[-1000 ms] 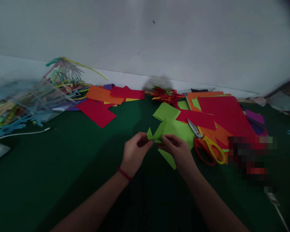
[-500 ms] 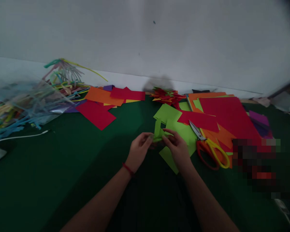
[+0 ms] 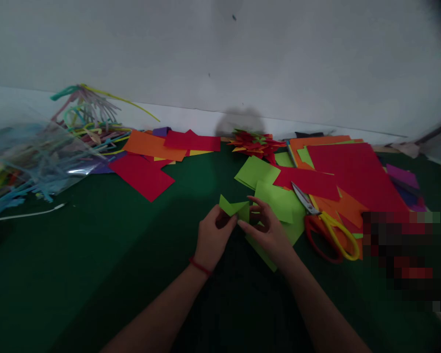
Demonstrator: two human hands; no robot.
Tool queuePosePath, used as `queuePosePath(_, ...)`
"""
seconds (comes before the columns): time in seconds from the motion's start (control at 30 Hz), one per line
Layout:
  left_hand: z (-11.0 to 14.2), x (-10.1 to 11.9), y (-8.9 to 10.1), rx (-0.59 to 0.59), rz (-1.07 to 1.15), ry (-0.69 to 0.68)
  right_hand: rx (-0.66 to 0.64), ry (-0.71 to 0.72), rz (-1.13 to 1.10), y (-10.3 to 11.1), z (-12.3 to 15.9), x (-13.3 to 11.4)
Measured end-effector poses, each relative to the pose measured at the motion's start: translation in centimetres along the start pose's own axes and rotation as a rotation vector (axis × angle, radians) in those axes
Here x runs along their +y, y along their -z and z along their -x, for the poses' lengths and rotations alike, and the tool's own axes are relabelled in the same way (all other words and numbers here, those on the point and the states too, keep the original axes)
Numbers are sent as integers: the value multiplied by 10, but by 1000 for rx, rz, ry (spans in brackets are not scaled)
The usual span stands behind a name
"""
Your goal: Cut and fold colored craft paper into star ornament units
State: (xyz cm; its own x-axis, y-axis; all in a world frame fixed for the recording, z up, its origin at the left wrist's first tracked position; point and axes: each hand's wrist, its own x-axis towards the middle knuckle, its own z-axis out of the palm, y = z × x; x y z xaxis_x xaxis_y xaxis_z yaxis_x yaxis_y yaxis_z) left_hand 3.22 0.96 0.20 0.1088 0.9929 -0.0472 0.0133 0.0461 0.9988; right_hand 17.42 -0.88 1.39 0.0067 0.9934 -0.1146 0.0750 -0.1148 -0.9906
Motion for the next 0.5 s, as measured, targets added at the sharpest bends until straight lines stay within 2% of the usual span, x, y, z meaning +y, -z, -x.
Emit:
queuePosePath(0.07,-1,0,1,28,-43,-7,7,-10,-1,5,-3,4)
queuePosePath(0.17,-4,0,2,18,29,77,1,-13,-10,15,-7,9)
queuePosePath(0.27,-7,1,4,-47,177,168,38,6,12,25,-11,8)
queuePosePath(0.37,-9,2,6,-136,226,204,44,36,-4,27,-11,6)
queuePosePath(0.43,-10,2,7,-115,250,211,110,44,-58,24,-11,4)
queuePosePath(0.5,-10,2,8,-40,291,217,152,37,-150,18,-9,3)
